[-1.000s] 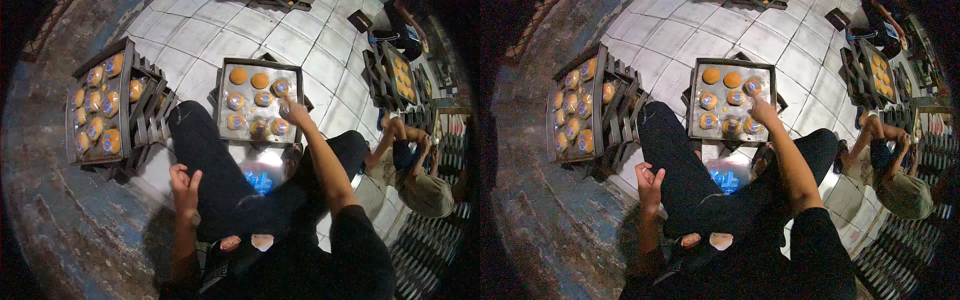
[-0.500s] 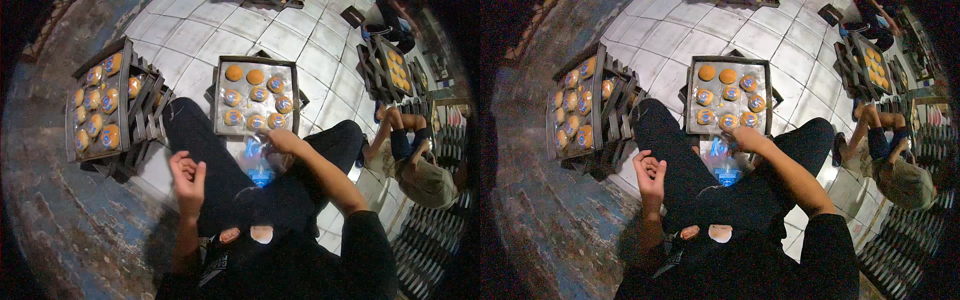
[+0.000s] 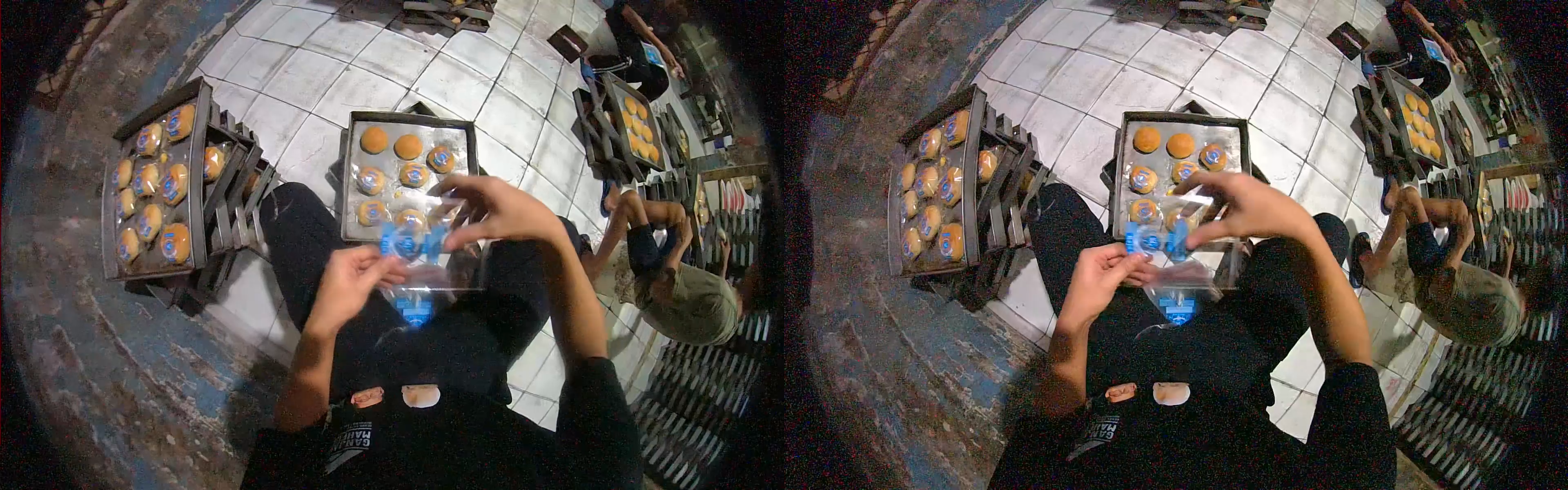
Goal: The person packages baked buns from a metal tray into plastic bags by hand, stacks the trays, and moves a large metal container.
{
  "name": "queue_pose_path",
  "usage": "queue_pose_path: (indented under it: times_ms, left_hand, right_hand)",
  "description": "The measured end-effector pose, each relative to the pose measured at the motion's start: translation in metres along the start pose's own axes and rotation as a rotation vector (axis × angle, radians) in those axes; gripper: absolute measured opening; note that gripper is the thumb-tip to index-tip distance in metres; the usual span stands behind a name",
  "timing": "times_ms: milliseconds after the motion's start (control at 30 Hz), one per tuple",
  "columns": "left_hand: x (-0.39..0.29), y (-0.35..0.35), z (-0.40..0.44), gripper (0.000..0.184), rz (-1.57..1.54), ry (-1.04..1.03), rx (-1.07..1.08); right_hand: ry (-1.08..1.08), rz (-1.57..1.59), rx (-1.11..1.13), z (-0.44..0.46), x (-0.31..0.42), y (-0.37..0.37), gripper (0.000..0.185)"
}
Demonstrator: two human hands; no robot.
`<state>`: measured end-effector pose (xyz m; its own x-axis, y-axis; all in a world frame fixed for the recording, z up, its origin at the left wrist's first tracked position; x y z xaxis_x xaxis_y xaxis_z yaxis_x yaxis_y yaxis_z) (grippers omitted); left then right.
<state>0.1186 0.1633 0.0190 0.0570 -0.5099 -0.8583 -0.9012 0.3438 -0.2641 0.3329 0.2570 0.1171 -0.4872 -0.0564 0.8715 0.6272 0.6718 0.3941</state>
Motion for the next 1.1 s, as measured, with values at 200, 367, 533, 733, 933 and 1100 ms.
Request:
queue_pose_path:
  times_ms: [200,367,533,733,933,1100]
  left_hand:
    - [-0.004,0.058,-0.005,0.026,-0.017,-0.063,-0.336]
    - [-0.017,0.104,-0.005,0.026,0.067,-0.029,-0.624]
    - [-0.016,0.128,0.011,0.026,-0.037,-0.098,-0.779]
    - [-0.029,0.127,0.017,0.018,-0.031,0.08,-0.847]
    - [-0.017,0.131,0.02,0.011,-0.078,-0.008,-0.816]
    - [-0.029,0.132,0.029,0.014,-0.124,-0.078,-0.883]
  right_hand:
    - [-0.178,0.345,-0.024,0.043,-0.075,0.002,0.034]
    - [-0.107,0.538,0.11,0.123,-0.119,0.012,0.03]
    - [-0.398,0.286,-0.294,0.247,-0.329,0.036,0.067]
    - [-0.702,-0.117,-0.469,0.305,-0.492,0.024,0.093]
    - [-0.467,0.087,-0.786,0.33,-0.454,-0.028,0.074]
    - [-0.214,0.819,-0.564,0.275,-0.277,-0.027,0.052]
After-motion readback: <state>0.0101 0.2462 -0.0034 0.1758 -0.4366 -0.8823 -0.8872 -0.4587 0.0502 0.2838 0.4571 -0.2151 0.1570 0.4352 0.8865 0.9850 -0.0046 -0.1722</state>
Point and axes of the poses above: each hand's wrist, its own z-axis towards the middle knuckle, its own y-axis out of the back of the hand, x = y × z, the point moved 7 cm from there along z, towards the middle knuckle
